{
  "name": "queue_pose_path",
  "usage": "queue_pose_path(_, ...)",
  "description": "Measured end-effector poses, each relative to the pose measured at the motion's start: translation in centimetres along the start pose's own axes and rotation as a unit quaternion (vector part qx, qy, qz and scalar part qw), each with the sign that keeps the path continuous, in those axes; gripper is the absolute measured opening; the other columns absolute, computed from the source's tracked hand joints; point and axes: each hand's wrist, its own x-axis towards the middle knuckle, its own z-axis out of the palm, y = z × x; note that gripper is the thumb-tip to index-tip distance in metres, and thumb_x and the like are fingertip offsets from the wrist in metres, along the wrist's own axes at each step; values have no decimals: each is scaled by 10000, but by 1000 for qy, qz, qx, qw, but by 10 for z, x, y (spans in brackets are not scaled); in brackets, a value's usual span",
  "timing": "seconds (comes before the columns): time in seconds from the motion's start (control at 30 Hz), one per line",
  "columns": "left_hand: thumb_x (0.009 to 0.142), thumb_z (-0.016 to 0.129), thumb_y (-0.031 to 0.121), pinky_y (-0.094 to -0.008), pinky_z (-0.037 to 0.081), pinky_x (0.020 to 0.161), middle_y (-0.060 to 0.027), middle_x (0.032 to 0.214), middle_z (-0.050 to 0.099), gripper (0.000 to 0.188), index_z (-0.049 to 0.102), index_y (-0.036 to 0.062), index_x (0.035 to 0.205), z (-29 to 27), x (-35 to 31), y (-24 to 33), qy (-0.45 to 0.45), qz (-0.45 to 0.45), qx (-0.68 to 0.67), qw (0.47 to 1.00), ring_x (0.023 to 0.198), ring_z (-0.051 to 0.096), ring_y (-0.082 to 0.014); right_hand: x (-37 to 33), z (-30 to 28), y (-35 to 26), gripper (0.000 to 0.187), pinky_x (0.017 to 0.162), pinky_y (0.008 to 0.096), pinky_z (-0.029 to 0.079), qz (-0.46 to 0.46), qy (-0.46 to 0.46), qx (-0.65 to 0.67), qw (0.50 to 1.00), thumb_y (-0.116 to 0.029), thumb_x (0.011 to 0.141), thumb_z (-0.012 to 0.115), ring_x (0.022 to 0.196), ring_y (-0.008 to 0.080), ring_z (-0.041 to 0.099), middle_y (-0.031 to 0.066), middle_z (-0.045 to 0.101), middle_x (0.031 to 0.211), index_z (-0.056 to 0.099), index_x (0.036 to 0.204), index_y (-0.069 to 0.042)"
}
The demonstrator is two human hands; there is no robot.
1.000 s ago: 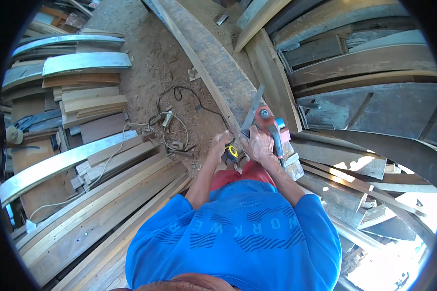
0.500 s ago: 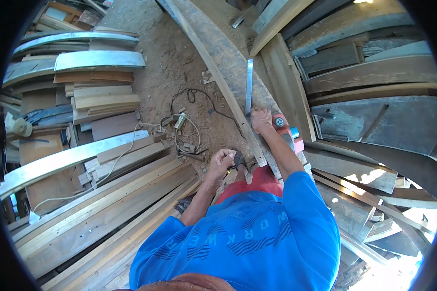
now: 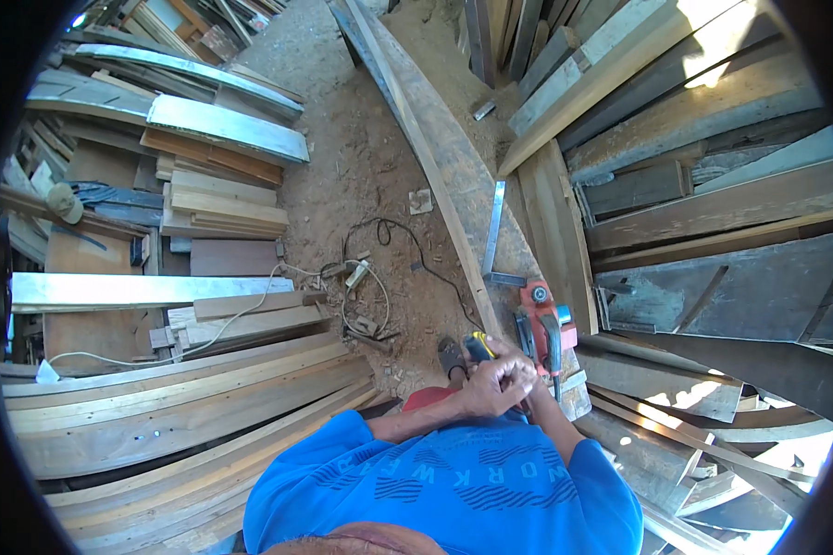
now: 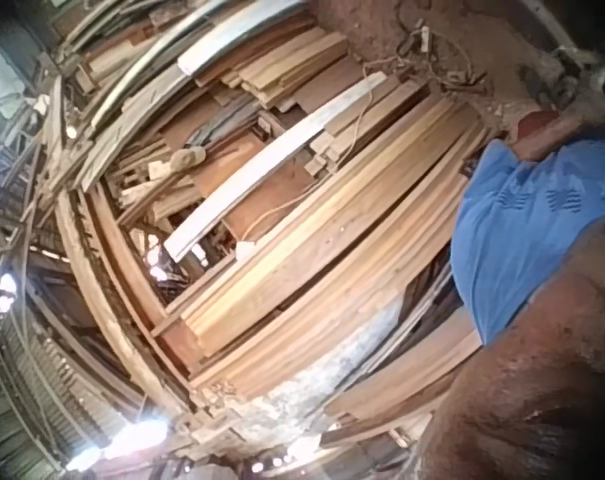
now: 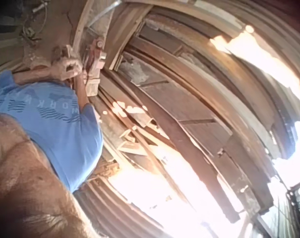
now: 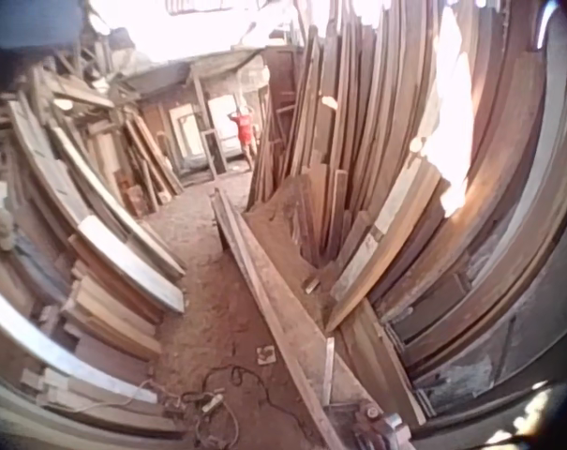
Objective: The person uses a power sander to smooth the surface and edges of a wooden beam, periodically checking the dimensions with a tape measure and squareness with a try square.
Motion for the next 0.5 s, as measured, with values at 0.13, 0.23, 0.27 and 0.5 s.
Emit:
queue_pose_path(0.13,994,517,87,-278,466,835,-40,1029,563,248,512,11,1230,-15,0,-33,139,41,-47,988,893,542,-110,8,-19,-2,387,799,320,555,-35,100,207,973,-206,941,685,919,158,640,52,649,1049,560,1274,-53)
queue_pose_path(0.23,955,642,298,-403,488,948,-190,1157,587,563,426,-38,1352,-61,27,-78,301,-66,72,948,1061,597,-256,-15,-48,-27,361,757,319,575,-74,184,114,973,-183,937,722,906,164,670,60,650,994,550,1220,-40)
queue_pose_path(0.27,928,679,356,-430,482,988,-247,1219,589,658,409,-50,1370,-68,32,-112,347,-159,89,920,1109,610,-309,-23,-39,-44,357,679,342,598,-56,182,108,976,-179,940,714,829,206,703,73,648,963,547,1220,-33)
queue_pose_path(0.5,721,796,363,-494,489,1007,-363,1228,605,868,425,-90,1362,-26,62,-187,264,-383,196,863,1141,611,-499,-35,-37,-37,338,765,382,614,-64,145,178,971,-116,899,731,871,281,714,148,692,1012,572,1168,12)
